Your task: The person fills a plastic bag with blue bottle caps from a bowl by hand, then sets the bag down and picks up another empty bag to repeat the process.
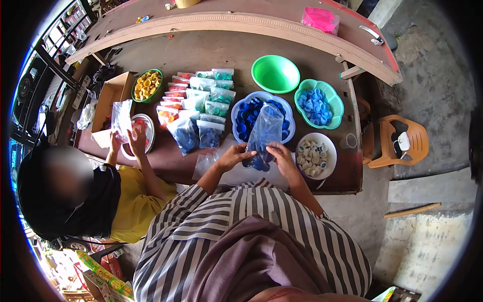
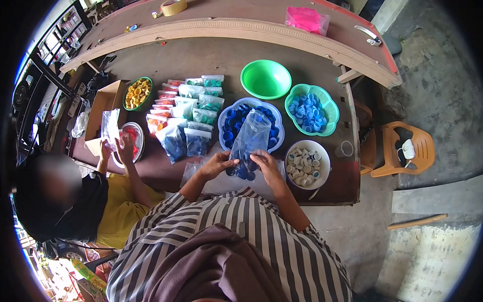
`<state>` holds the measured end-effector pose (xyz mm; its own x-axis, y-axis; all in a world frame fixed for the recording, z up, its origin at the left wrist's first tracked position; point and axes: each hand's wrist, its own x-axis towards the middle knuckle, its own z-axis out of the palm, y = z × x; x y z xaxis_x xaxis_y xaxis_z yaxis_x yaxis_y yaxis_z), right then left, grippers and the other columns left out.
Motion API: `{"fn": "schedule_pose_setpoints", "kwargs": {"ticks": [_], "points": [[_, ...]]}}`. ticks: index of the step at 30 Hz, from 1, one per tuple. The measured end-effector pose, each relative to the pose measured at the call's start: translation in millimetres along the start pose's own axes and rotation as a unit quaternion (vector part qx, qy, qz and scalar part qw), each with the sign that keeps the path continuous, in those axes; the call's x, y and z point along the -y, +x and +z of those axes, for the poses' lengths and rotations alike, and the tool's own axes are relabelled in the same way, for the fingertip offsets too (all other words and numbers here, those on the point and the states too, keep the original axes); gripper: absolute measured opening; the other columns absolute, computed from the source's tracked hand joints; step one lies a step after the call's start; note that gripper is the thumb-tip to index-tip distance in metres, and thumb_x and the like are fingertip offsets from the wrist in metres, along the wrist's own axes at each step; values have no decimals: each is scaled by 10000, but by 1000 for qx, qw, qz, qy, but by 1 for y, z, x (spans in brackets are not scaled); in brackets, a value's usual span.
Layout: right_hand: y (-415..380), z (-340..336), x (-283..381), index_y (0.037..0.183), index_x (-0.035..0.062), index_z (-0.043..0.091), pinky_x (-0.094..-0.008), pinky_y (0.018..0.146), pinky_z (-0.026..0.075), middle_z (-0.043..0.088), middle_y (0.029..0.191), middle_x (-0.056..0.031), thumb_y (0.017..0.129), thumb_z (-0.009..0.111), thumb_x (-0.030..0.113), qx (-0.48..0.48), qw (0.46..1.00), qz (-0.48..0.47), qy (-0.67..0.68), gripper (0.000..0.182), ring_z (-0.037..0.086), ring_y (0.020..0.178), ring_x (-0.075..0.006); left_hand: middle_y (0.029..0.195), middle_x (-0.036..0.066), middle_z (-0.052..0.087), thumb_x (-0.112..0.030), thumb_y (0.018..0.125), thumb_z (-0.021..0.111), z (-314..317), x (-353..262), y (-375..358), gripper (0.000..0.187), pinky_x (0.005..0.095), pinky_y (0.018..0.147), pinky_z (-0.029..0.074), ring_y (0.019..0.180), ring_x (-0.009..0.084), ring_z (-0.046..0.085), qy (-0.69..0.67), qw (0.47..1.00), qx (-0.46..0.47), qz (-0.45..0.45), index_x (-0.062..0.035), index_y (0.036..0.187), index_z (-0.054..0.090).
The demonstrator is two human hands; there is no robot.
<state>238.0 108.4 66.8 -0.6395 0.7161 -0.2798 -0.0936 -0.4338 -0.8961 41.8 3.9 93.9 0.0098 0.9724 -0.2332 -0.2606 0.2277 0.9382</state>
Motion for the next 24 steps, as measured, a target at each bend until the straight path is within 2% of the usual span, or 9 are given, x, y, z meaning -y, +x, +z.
{"fn": "schedule_pose_setpoints", "kwargs": {"ticks": [5, 7, 9, 10, 13, 16, 18, 21, 24], "points": [[2, 14, 28, 998, 74, 616, -212, 729, 435, 615, 884, 20, 875, 670, 104, -2, 1000, -10, -27, 137, 561, 806, -58, 904, 10, 665, -194, 872, 698, -17, 2, 19, 221, 250, 780, 450, 837, 59, 571, 101, 995, 3, -18, -5, 985, 672], [1, 20, 44, 991, 77, 614, -213, 727, 431, 611, 885, 23, 871, 674, 100, -3, 999, -23, -28, 136, 556, 807, -56, 937, 9, 660, -175, 872, 696, -10, -16, 17, 229, 249, 771, 454, 859, 67, 571, 67, 998, 17, 2, -7, 1022, 651], [4, 23, 52, 984, 79, 612, -213, 726, 428, 608, 886, 25, 867, 678, 95, -5, 999, -35, -29, 136, 551, 808, -54, 990, 9, 647, -151, 867, 700, -2, -33, 14, 306, 248, 775, 463, 903, 83, 573, 7, 1000, 21, 16, -5, 1116, 599], [6, 22, 55, 987, 82, 613, -215, 734, 426, 606, 892, 25, 867, 677, 94, -11, 998, -44, -41, 136, 549, 818, -54, 1030, 17, 635, -89, 827, 731, -2, -32, 16, 412, 253, 798, 475, 949, 102, 577, -11, 999, 39, 37, -5, 1185, 545], [10, 20, 60, 999, 87, 615, -224, 769, 419, 591, 893, 32, 866, 678, 92, -15, 996, -53, -63, 147, 536, 851, -53, 1034, 30, 637, -14, 777, 752, 1, -42, 16, 470, 264, 826, 483, 951, 110, 589, 1, 998, 36, 46, -3, 1195, 537], [17, 18, 57, 1012, 79, 619, -237, 813, 424, 633, 974, -5, 878, 663, 101, 3, 996, -74, -48, 143, 556, 908, -74, 1024, 39, 647, 29, 748, 755, -4, -41, 19, 475, 270, 829, 488, 921, 114, 603, 10, 999, 34, 31, 2, 1176, 551], [19, 19, 58, 1025, 70, 621, -245, 858, 427, 653, 1098, -60, 902, 636, 122, 16, 995, -100, 5, 134, 572, 981, -103, 1010, 40, 654, 30, 748, 754, -7, -39, 19, 446, 270, 827, 488, 902, 115, 608, 5, 999, 39, 22, 7, 1151, 566], [23, 19, 60, 1021, 64, 622, -260, 883, 436, 635, 1191, -102, 925, 606, 138, 22, 993, -92, 67, 122, 589, 1022, -137, 981, 40, 665, 26, 746, 756, -10, -36, 18, 395, 269, 817, 488, 869, 115, 613, 10, 999, 39, 7, 15, 1106, 594], [21, 21, 65, 1017, 65, 602, -293, 854, 479, 639, 1168, -120, 938, 582, 131, 24, 992, -75, 99, 105, 617, 979, -160, 963, 40, 669, 10, 746, 762, -11, -35, 17, 370, 273, 812, 484, 857, 114, 611, 21, 999, 36, -6, 18, 1083, 611]]}}
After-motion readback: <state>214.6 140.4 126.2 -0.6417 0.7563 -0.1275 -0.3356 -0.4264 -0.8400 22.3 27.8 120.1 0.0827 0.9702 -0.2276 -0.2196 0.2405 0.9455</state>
